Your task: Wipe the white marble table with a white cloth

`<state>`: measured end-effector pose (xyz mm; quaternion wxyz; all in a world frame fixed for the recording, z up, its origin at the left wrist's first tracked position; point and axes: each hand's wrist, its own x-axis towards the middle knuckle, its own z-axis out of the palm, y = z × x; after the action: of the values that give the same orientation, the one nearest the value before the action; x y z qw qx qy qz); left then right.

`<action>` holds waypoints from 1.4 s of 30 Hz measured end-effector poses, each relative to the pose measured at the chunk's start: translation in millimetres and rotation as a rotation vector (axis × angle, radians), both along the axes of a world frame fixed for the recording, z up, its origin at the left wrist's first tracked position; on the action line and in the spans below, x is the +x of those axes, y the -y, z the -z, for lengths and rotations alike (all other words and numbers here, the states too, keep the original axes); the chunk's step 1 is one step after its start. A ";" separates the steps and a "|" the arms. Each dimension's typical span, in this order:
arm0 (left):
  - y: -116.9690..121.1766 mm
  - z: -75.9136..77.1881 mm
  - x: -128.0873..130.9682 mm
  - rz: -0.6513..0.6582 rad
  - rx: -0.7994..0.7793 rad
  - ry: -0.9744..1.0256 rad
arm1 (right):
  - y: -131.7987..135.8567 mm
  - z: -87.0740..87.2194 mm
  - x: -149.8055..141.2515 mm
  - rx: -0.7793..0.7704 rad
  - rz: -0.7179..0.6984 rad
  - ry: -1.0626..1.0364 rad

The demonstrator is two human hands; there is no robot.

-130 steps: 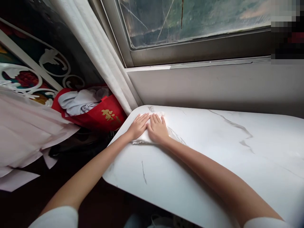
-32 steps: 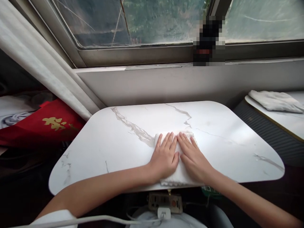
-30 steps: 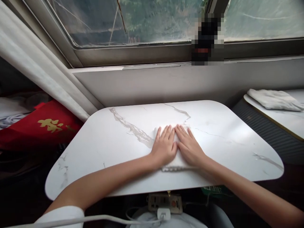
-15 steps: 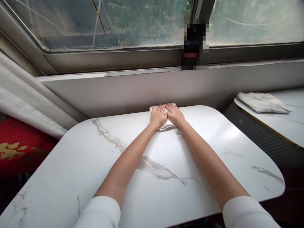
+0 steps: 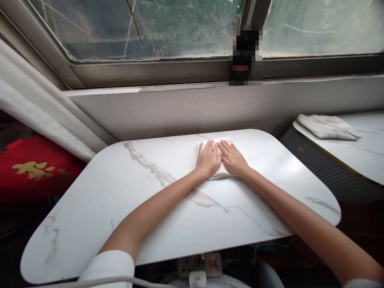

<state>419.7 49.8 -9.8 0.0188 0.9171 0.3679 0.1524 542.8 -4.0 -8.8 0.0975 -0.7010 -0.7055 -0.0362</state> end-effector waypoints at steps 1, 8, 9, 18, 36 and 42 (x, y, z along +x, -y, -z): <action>18.9 -0.5 -4.9 0.010 -0.001 0.010 | 20.0 0.6 -2.1 0.002 -0.025 0.005; 135.5 -13.4 -49.5 0.251 -0.142 0.025 | 158.4 -3.0 -34.4 0.075 -0.106 -0.026; 144.5 -15.5 -55.0 0.291 -0.160 0.026 | 171.4 -3.8 -38.8 0.082 -0.100 -0.036; 123.9 -16.1 -45.4 0.335 -0.298 0.003 | 158.8 -1.1 -26.3 0.004 0.043 -0.094; -70.1 -0.7 109.8 -0.036 -0.061 0.068 | -69.0 -0.9 95.3 0.049 0.122 -0.066; -58.0 -0.1 106.6 -0.037 -0.047 0.062 | -54.5 -3.9 90.7 0.029 0.115 -0.027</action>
<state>526.2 107.8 -9.7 0.0489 0.9043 0.3876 0.1721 633.5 50.6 -4.8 0.1151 -0.7392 -0.6622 -0.0426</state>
